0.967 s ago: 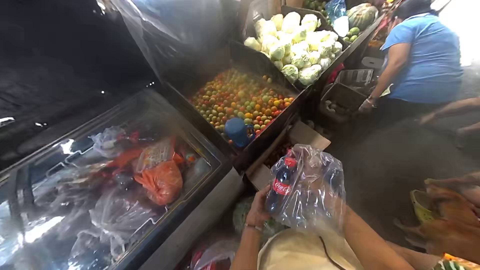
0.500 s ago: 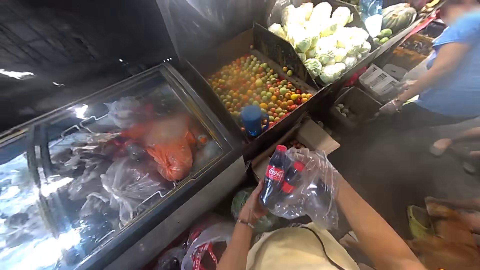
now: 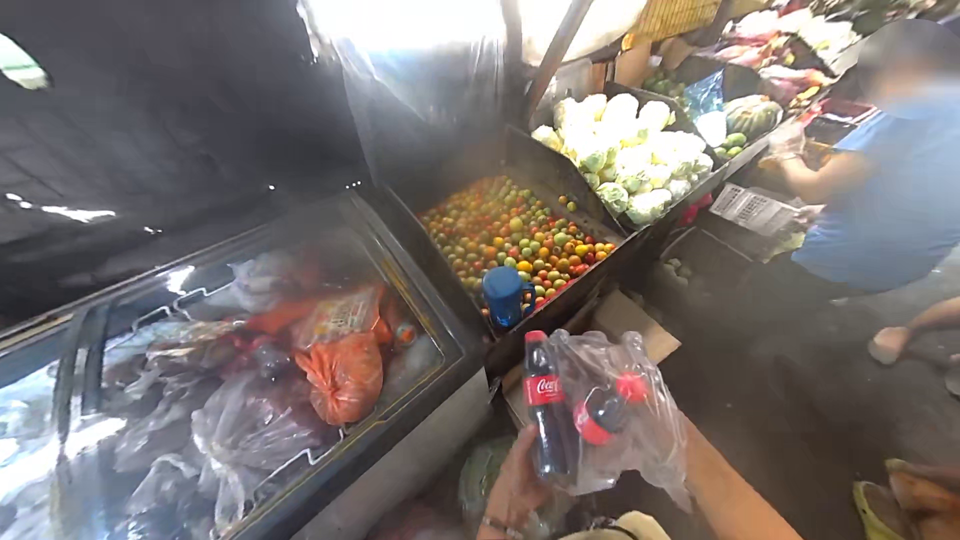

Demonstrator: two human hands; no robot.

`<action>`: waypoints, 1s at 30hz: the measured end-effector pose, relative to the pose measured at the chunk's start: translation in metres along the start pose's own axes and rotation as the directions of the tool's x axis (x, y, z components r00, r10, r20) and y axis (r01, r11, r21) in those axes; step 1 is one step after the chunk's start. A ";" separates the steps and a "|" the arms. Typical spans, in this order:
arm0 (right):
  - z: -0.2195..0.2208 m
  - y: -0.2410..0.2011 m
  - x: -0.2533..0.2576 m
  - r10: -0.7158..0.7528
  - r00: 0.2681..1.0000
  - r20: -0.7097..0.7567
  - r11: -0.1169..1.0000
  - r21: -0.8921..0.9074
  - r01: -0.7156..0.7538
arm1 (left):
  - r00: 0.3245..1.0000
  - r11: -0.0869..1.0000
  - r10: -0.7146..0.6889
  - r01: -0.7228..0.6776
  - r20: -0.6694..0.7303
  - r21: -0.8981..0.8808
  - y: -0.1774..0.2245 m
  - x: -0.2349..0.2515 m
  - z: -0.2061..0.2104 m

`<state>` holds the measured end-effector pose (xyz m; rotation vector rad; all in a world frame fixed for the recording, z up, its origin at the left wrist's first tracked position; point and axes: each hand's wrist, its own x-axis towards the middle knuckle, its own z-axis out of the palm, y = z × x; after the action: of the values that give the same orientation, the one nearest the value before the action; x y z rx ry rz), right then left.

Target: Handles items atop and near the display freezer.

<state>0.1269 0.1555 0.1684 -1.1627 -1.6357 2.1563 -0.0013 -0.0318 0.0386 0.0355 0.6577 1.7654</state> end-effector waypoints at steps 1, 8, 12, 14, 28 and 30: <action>0.002 0.004 0.014 -0.083 0.997 0.004 0.995 -0.060 0.083 | 0.999 0.998 0.044 -0.044 0.001 0.046 0.004 0.003 -0.006; -0.001 0.054 0.044 -0.673 0.733 0.094 0.739 0.080 0.669 | 0.992 0.973 0.116 -0.105 -0.040 0.207 0.011 0.017 -0.007; 0.016 0.049 0.030 -0.667 0.740 0.085 0.722 -0.171 0.670 | 0.980 0.859 0.175 -0.107 -0.092 0.501 0.004 0.020 0.018; 0.020 0.042 0.017 -0.709 0.695 0.119 0.658 -0.239 0.714 | 0.973 0.832 0.213 -0.134 -0.087 0.539 -0.002 0.030 0.018; -0.061 -0.069 -0.082 -0.891 0.441 0.107 0.339 -0.488 0.804 | 0.845 0.863 0.464 -0.363 -0.267 0.350 0.028 0.026 -0.003; -0.066 -0.064 -0.058 -0.708 0.660 0.252 0.420 -0.601 0.680 | 0.828 0.832 0.505 -0.391 -0.246 0.393 0.029 0.027 0.002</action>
<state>0.1925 0.1936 0.2461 -0.4117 -2.3820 1.0137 -0.0342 -0.0114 0.0445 0.1260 1.2826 2.1247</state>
